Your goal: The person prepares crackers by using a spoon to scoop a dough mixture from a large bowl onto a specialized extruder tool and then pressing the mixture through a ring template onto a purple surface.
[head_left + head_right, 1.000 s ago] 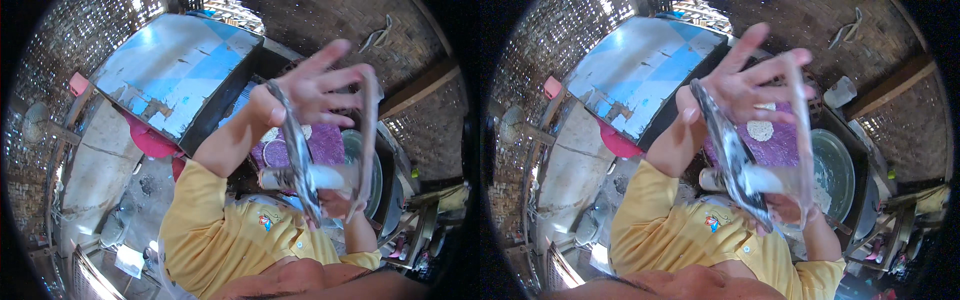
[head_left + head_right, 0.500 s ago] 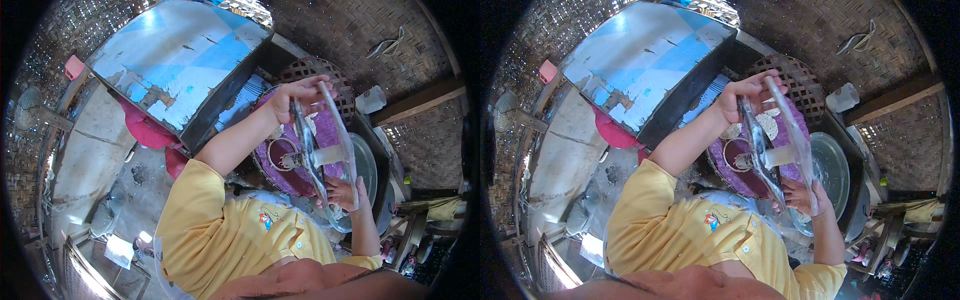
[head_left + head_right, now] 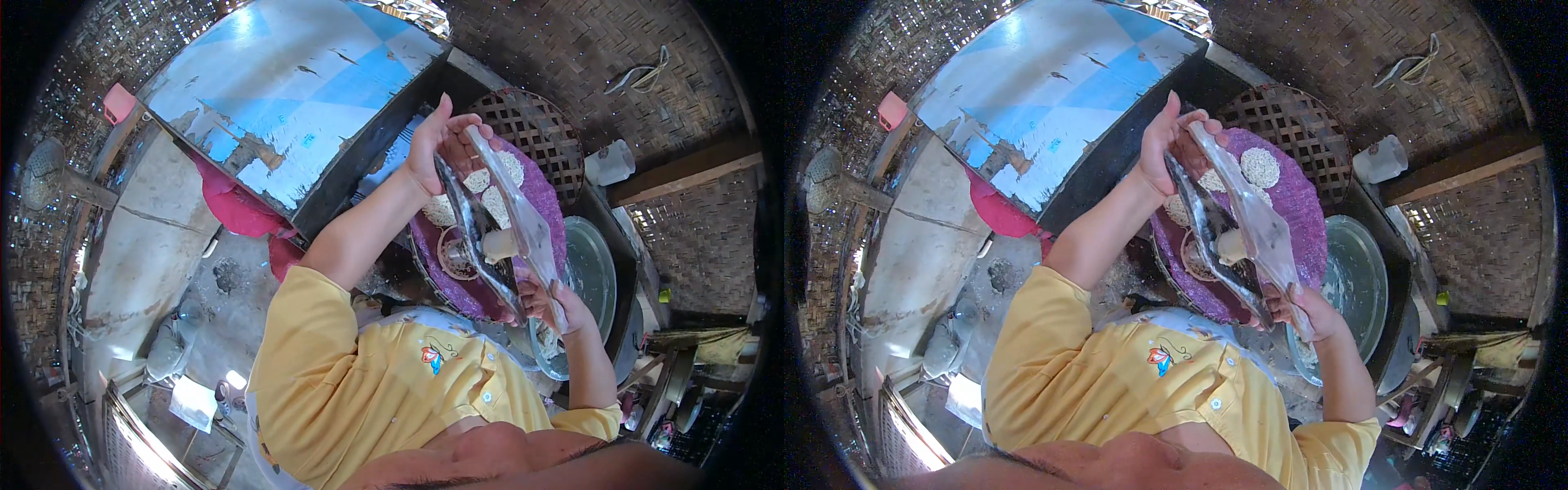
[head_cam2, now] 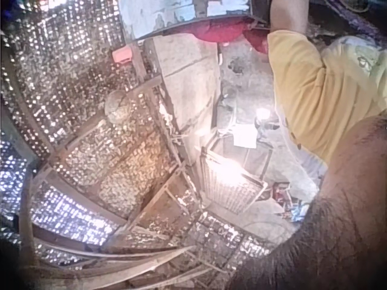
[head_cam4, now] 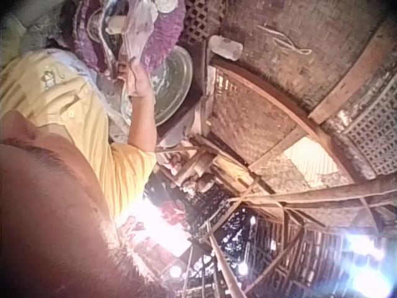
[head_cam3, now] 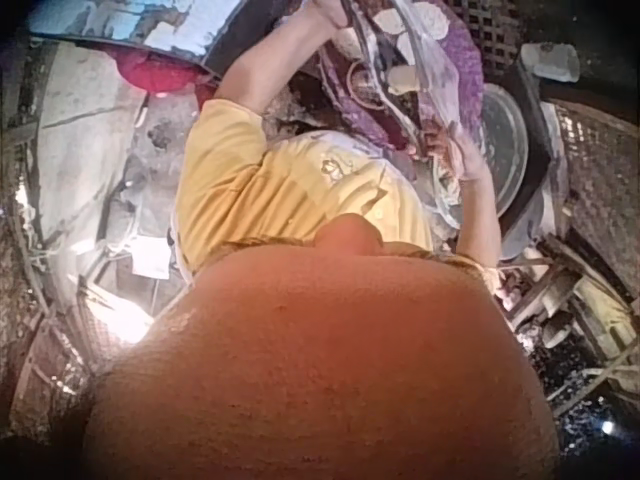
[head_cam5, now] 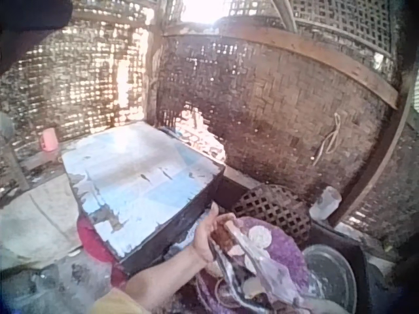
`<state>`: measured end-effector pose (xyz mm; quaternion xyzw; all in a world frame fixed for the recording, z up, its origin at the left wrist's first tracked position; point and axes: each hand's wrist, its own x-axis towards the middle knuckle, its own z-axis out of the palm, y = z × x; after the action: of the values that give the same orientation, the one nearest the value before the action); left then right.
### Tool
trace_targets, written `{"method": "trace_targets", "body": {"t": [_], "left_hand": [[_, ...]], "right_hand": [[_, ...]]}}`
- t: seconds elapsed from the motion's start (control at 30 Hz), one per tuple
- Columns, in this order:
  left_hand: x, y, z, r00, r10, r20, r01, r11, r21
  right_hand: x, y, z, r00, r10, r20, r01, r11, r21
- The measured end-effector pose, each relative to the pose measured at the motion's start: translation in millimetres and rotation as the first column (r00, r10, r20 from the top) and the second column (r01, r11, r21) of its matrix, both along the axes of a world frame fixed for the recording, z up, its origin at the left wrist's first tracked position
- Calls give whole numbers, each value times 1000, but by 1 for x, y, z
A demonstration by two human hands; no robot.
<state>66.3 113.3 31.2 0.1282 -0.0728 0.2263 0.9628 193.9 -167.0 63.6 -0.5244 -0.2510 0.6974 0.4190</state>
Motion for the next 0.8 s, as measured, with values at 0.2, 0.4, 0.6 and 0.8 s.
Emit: {"method": "trace_targets", "body": {"t": [0.2,0.4,0.6,0.8], "left_hand": [[14,13,0,1000,28,-5,-28,998,62],[32,-8,-4,995,24,-92,-25,1000,-5],[16,-23,-9,975,-3,-222,-2,1000,-21],[3,-12,-12,960,25,-280,-48,996,-74]], "right_hand": [[6,8,1,963,-98,253,98,995,14],[-5,3,30,915,-200,349,202,979,32],[-17,-6,31,920,-205,335,220,976,-7],[-34,3,18,933,-228,279,239,971,-5]]}}
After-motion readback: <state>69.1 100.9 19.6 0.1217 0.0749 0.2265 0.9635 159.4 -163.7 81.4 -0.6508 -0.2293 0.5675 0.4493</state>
